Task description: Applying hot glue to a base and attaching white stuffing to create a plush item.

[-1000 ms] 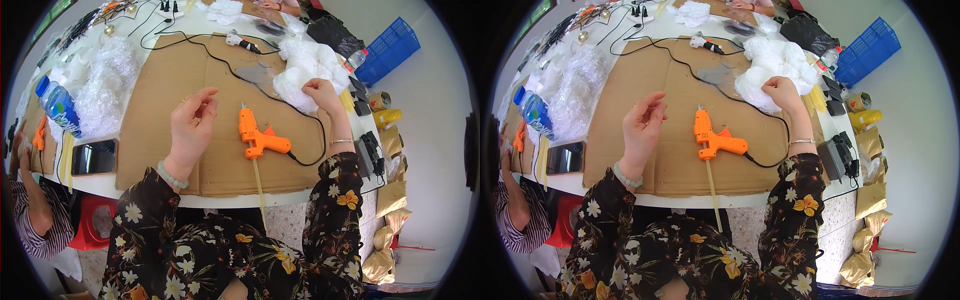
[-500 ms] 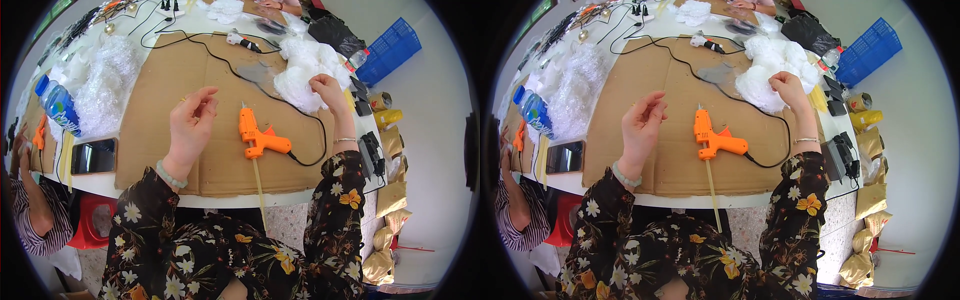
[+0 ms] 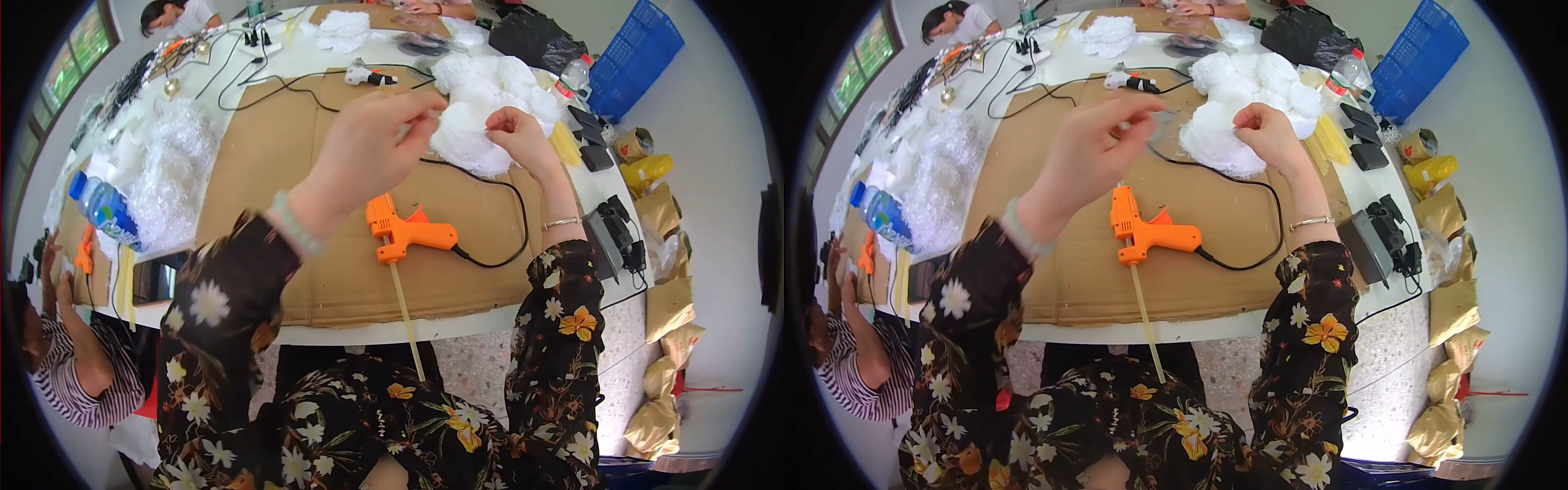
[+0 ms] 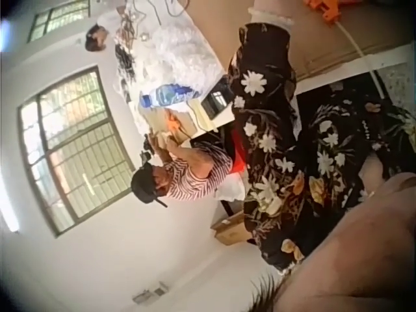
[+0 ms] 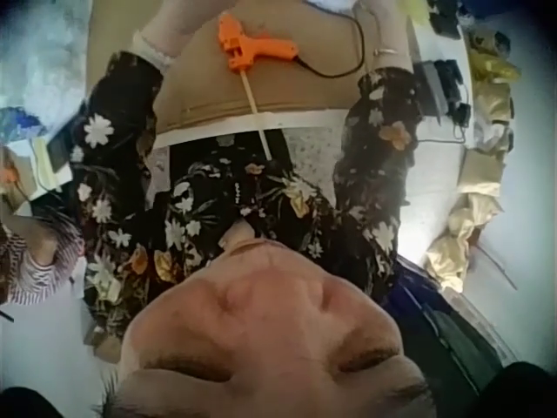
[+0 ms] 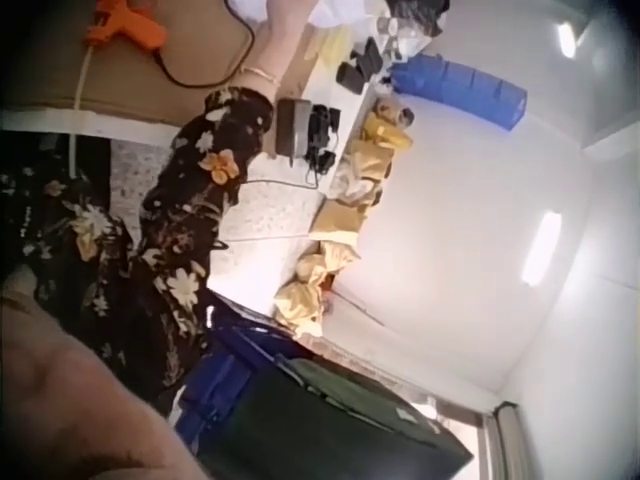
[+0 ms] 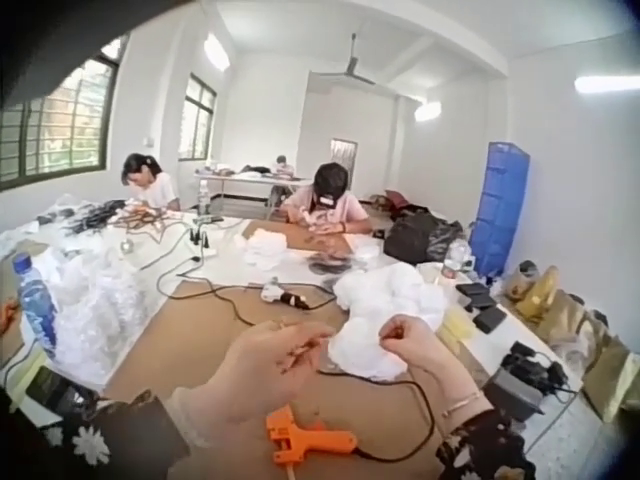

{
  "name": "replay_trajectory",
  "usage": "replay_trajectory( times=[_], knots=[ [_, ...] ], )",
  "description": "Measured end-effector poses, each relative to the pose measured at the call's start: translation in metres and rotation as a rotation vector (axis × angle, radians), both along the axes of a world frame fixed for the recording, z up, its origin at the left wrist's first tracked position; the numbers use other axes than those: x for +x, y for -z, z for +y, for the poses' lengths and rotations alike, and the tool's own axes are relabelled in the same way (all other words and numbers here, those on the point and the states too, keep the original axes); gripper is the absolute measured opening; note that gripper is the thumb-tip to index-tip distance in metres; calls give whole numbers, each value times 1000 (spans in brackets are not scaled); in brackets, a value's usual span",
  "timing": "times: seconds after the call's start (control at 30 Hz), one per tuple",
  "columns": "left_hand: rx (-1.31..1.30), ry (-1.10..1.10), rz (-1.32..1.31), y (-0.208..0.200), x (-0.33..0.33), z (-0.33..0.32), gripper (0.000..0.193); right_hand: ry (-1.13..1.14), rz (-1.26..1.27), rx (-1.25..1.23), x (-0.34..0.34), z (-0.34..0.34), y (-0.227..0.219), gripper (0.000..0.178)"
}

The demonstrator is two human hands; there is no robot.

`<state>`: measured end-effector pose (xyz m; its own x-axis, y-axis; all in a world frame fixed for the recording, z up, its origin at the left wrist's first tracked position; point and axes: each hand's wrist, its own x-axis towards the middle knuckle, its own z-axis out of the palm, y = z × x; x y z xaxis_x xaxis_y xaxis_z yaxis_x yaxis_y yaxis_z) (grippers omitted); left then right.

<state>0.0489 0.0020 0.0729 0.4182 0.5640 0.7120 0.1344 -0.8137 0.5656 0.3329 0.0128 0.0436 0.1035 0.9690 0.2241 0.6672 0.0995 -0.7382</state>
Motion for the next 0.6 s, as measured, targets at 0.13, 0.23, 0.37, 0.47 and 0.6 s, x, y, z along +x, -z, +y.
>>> replay_trajectory(
  times=[0.13,0.23,0.37,0.47,0.6],
  knots=[
    [139,-63,230,18,44,48,28,-19,-19,109,-23,6,-1,10],
    [193,-51,278,40,95,63,30,20,-74,200,-11,1,4,11],
    [187,-198,530,43,120,71,24,-9,-45,197,-17,5,1,10],
    [0,-245,425,44,130,74,20,43,19,245,-2,0,3,14],
    [-26,-230,291,53,120,86,17,83,1,260,9,-12,3,20]
  ],
)
